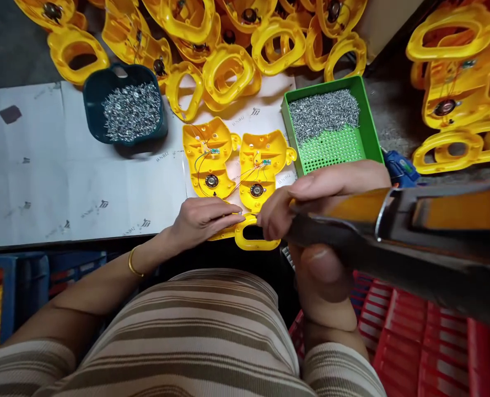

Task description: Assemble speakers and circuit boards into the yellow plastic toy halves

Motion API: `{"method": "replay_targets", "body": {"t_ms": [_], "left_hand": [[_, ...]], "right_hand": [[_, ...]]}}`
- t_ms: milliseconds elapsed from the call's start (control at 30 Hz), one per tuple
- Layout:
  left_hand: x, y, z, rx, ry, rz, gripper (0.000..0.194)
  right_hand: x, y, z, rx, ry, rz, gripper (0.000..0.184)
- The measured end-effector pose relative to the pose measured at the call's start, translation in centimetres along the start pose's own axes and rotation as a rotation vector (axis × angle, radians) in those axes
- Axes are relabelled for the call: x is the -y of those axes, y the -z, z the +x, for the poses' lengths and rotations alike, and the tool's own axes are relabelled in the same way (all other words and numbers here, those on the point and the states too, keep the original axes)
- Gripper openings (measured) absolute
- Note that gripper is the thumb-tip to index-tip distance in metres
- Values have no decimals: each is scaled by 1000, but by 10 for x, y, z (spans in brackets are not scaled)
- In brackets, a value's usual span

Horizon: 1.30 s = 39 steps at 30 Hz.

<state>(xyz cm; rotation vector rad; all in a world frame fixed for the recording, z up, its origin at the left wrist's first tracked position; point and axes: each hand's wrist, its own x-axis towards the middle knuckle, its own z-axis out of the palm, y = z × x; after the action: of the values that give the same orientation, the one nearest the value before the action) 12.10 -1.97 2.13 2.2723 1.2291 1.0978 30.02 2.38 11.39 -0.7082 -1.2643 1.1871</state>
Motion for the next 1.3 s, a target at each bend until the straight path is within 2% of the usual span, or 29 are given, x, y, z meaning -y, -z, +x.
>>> {"method": "replay_targets", "body": {"t_ms": [133,267,333,367,567,633,767,900,1000,1133,1233,1300], "left_hand": [[0,-1,2,14,30,-5,27],[0,0,2,42,41,-18,24],[-1,-1,3,51,44,-22,22],[-2,-1,4,50,43,-25,22],[-2,-1,5,22,71,-46,27],[0,-2,3,26,73,-64,27],[2,-4,0,66,78,-49,37],[0,-5,0,126,80,-22,30],[-2,-5,0,120,68,-29,30],[-4,-6,0,111,62,-42,31],[-5,-7,0,113,60,-42,31],[-6,-7,0,129,72,-35,31]], "right_hand": [[8,-9,0,33,11,38,29],[-4,8,12,248,-54,63,41],[-10,15,15,356,-93,70,38],[-12,16,15,363,-93,81,36],[-16,4,4,118,-65,20,39],[-16,6,3,140,-48,2,36],[-10,14,7,385,15,110,28],[-4,14,11,294,-126,91,25],[-6,12,14,364,-46,156,34],[-12,7,13,333,-21,153,35],[-13,0,9,219,73,136,32],[-12,-2,8,157,80,88,31]]}}
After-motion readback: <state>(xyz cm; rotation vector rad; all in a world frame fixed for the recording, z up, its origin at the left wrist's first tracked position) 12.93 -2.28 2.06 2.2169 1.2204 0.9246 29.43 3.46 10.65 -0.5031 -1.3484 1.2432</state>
